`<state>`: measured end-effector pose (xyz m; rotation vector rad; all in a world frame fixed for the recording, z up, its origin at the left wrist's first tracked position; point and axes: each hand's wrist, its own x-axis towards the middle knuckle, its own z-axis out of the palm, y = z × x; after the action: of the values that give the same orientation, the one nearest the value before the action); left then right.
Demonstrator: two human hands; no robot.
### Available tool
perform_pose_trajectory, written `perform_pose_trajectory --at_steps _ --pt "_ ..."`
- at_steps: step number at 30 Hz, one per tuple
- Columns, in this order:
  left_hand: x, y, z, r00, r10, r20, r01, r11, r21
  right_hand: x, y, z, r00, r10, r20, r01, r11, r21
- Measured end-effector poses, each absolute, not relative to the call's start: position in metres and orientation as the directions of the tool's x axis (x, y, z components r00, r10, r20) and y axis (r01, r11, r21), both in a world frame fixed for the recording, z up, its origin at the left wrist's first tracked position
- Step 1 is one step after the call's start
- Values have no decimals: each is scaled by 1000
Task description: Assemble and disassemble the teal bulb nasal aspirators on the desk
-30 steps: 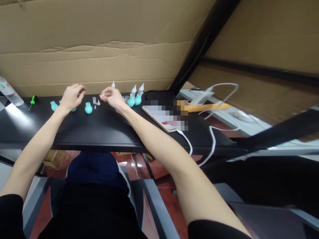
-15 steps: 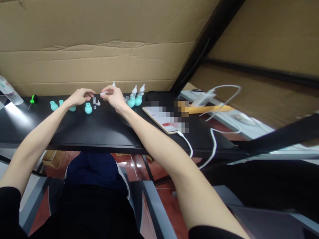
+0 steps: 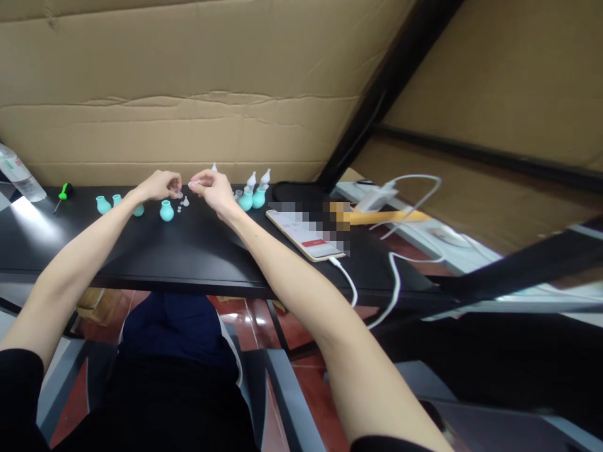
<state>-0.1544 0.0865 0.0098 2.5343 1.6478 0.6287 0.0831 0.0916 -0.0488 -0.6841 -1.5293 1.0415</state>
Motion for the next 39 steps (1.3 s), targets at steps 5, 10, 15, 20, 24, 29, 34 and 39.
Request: perform_pose_trajectory --at_steps 5,10,15,20,24,29,34,39 --pt "-158 58 21 361 814 454 789 -527 317 77 84 -45 -252 817 518 -255 461 -850" --pt "-164 32 25 443 663 603 673 -690 265 67 68 -38 -294 767 570 -345 471 -812" --pt "-161 25 23 425 541 725 630 -752 192 64 61 -37 -289 717 634 -377 524 -764" --pt "-159 22 21 424 531 733 699 -707 108 66 68 -40 -258 669 697 -371 598 -711" --pt "-166 24 21 508 537 673 712 -702 22 68 69 -40 -243 636 732 -304 667 -680" --pt "-171 22 22 617 514 595 699 -706 -114 73 62 -38 -228 580 782 -107 783 -613" --pt "-166 15 23 645 493 584 656 -749 -92 80 61 -39 -236 460 856 141 888 -438" --pt "-162 11 29 691 463 555 601 -794 -86 86 67 -42 -308 189 933 239 964 -117"
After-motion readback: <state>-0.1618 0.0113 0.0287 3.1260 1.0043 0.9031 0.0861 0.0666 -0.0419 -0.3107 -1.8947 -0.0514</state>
